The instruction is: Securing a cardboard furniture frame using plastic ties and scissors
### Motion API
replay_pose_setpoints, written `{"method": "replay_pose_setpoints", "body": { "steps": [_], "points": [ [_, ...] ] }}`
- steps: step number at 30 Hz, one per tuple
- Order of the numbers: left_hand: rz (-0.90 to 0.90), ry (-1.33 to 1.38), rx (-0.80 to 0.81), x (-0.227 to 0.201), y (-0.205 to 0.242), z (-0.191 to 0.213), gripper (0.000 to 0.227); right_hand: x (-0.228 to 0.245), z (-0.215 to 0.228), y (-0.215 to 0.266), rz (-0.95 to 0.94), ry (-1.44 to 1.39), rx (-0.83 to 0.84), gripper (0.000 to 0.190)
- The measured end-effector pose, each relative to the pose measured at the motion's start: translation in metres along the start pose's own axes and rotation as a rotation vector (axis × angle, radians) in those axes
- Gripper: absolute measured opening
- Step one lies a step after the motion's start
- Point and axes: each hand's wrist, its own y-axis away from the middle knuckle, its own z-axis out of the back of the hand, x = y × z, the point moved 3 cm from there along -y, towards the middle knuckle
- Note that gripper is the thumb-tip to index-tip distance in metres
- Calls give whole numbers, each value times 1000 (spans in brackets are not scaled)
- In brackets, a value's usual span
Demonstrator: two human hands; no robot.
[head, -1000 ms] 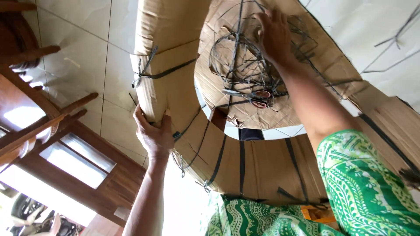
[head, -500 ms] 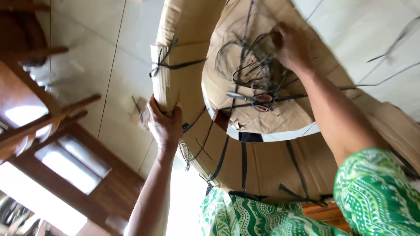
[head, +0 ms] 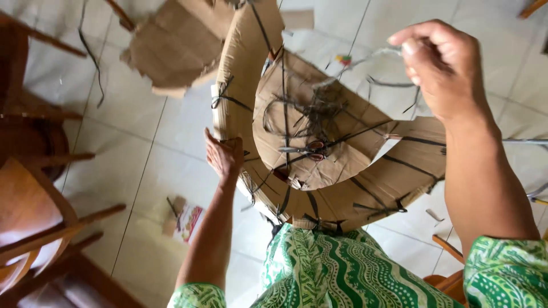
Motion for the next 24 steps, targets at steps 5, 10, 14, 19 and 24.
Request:
{"method": "replay_pose_setpoints", "body": {
  "steps": [5, 10, 14, 19, 24],
  "points": [
    [-170, 527, -195, -45, 84, 45, 49, 71, -10, 73, 92, -190, -180, 19],
    [-74, 1024, 543, -89, 181, 102, 52, 101, -66, 130, 120, -227, -129, 25],
    [22, 1481, 1098, -110, 223, 120, 96, 87, -126, 162, 124, -272, 265, 22],
    [314, 1865, 877, -85, 196, 111, 54, 44, -188, 217, -21, -237, 673, 18],
    [288, 1583, 351, -79, 213, 152, 32, 15, -197, 227, -166, 193, 834, 18]
  ]
}}
